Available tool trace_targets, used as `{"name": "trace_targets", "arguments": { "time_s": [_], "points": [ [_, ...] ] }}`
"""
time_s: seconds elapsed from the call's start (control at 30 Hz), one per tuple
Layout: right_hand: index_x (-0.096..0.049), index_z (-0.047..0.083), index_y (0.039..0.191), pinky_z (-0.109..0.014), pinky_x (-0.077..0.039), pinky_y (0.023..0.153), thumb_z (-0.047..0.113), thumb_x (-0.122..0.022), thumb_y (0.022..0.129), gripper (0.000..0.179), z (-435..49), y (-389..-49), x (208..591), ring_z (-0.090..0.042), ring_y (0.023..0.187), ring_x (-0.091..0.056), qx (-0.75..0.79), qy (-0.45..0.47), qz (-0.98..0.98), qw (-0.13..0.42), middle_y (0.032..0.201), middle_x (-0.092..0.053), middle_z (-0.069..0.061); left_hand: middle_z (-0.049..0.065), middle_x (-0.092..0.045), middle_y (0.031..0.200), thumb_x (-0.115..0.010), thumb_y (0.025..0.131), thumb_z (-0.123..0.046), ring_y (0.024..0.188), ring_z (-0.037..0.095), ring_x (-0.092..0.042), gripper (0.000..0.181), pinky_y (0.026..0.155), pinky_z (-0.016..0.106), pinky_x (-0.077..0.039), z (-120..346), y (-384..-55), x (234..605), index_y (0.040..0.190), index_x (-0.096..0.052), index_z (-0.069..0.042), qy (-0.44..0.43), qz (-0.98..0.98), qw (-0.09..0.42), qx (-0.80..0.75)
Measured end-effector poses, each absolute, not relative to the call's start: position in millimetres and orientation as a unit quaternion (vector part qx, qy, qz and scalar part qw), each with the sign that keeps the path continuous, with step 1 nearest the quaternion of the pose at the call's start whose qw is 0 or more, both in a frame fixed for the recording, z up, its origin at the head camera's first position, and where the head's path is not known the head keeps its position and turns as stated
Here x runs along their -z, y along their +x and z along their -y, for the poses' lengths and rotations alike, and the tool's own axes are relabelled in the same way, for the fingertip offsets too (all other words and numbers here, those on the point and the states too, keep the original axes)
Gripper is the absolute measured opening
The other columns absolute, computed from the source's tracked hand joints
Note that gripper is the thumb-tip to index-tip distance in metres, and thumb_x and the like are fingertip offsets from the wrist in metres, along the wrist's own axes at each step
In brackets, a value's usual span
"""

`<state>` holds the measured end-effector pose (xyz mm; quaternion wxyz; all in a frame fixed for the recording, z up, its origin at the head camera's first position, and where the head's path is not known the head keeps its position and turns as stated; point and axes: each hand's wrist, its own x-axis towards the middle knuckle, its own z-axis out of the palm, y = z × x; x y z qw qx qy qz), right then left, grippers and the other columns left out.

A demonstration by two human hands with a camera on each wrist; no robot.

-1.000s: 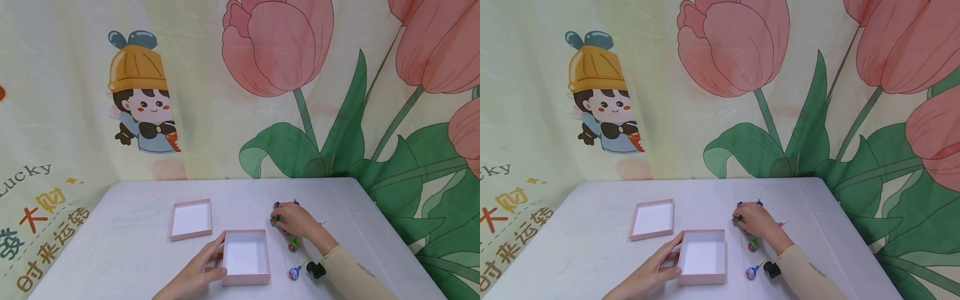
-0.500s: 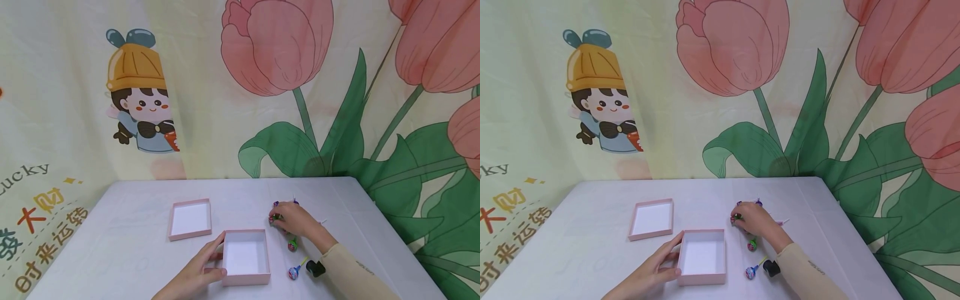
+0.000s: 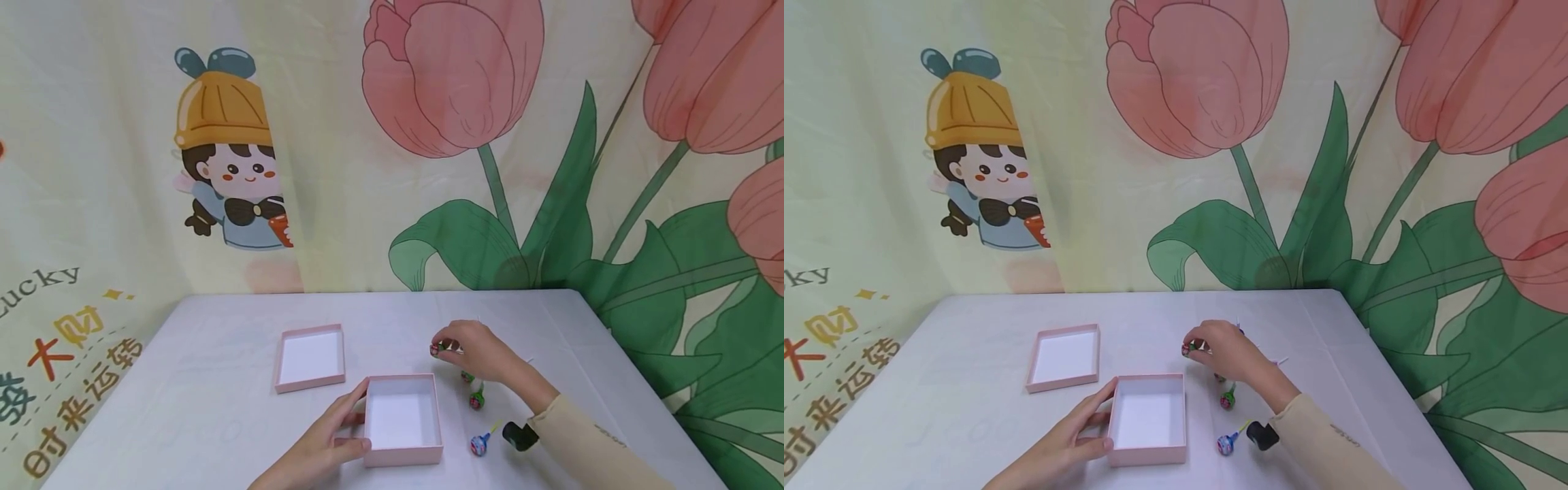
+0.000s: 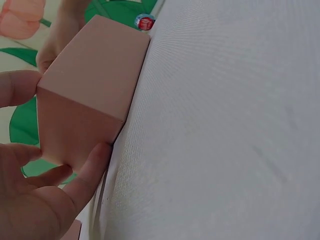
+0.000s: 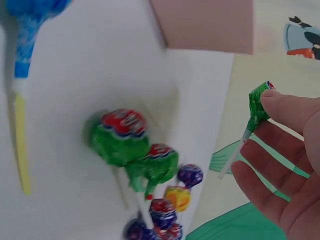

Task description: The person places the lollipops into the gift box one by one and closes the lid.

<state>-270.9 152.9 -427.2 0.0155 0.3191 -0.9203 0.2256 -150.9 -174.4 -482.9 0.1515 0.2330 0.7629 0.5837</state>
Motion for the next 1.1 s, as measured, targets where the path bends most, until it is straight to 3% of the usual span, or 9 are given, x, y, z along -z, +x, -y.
{"name": "trace_targets", "arguments": {
  "time_s": [0.4, 1.1],
  "points": [
    [-0.079, 0.014, 0.115, -0.022, -0.057, 0.073, 0.013, -0.081, 0.096, 0.019, -125, -247, 402, -0.005, 0.088, -0.065, -0.271, 0.351, 0.897, 0.010, 0.099, -0.073, 0.009, 0.031, -0.022, 0.169, -0.068, 0.104, -0.020, 0.141, 0.048, -0.048, 0.086, 0.096, 0.024, -0.053, 176, -152, 483, 0.172, -0.016, -0.017, 0.224, -0.765, 0.152, -0.584],
    [-0.081, 0.019, 0.114, -0.015, -0.055, 0.076, 0.021, -0.083, 0.095, 0.019, -85, -230, 412, -0.001, 0.089, -0.065, -0.234, 0.348, 0.908, 0.001, 0.098, -0.073, 0.011, 0.025, -0.021, 0.172, -0.069, 0.103, -0.020, 0.144, 0.045, -0.046, 0.086, 0.098, 0.024, -0.052, 175, -151, 484, 0.172, -0.017, -0.019, 0.216, -0.761, 0.160, -0.591]
  ]
}}
